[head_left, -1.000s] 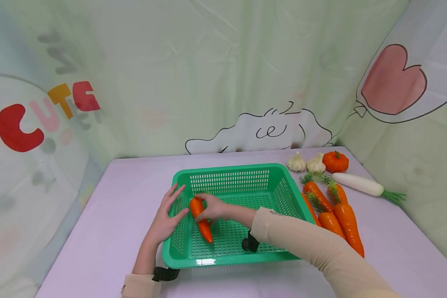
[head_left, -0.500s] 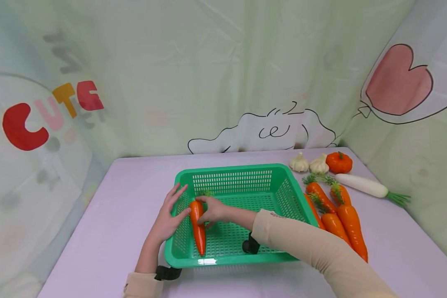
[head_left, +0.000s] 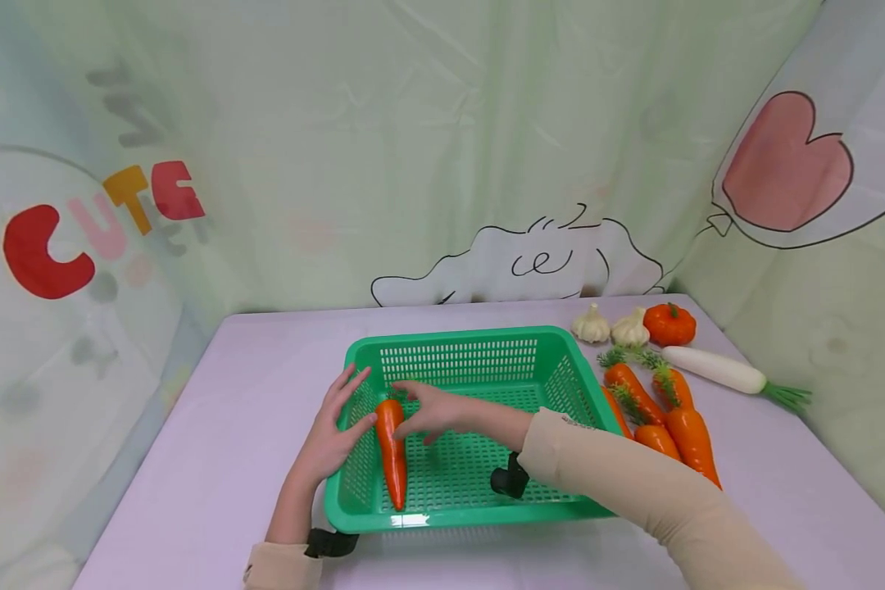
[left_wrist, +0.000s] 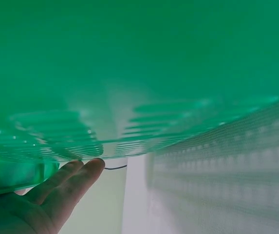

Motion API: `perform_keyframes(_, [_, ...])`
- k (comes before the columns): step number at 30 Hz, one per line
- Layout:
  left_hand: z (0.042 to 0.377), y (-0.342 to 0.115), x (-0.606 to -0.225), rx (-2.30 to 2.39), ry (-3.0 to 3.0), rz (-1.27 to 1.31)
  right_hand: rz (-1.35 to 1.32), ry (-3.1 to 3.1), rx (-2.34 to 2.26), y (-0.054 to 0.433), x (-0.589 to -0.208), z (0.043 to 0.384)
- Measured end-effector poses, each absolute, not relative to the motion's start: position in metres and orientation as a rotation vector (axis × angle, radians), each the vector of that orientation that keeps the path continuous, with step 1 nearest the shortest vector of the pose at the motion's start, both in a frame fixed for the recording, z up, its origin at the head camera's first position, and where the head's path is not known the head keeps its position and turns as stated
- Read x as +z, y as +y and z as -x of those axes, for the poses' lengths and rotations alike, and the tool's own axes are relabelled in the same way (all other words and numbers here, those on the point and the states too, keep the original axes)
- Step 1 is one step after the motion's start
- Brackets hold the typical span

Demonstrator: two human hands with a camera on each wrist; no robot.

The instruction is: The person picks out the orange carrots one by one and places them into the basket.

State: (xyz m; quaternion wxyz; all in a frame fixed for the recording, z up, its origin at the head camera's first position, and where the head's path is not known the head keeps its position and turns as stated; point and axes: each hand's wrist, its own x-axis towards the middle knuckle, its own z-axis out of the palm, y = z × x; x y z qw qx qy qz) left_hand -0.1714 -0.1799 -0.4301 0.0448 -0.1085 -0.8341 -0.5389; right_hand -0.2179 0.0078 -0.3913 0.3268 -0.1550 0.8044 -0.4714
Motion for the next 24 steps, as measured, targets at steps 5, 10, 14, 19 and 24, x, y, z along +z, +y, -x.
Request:
perform_keyframes(5, [0.171,-0.180,-0.429,-1.647,-2.546,0.326,0.447,2.085,-1.273,0.022,-0.371,0.215])
perform_keyframes(10, [0.170,-0.180,-0.428,-1.649,-2.535,0.318,0.523,2.074,-1.262,0.042,-0.346,0.205])
perform_keyframes(14, [0.171,-0.181,-0.428,-1.638,-2.527,0.323,0.570,2.082,-1.244,0.061,-0.330,0.198])
perform_keyframes(19, [0.167,-0.178,-0.423,-1.640,-2.525,0.331,0.610,2.065,-1.246,0.095,-0.320,0.190])
perform_keyframes(24, [0.156,-0.171,-0.406,-1.669,-2.513,0.325,0.686,2.078,-1.240,0.131,-0.318,0.182])
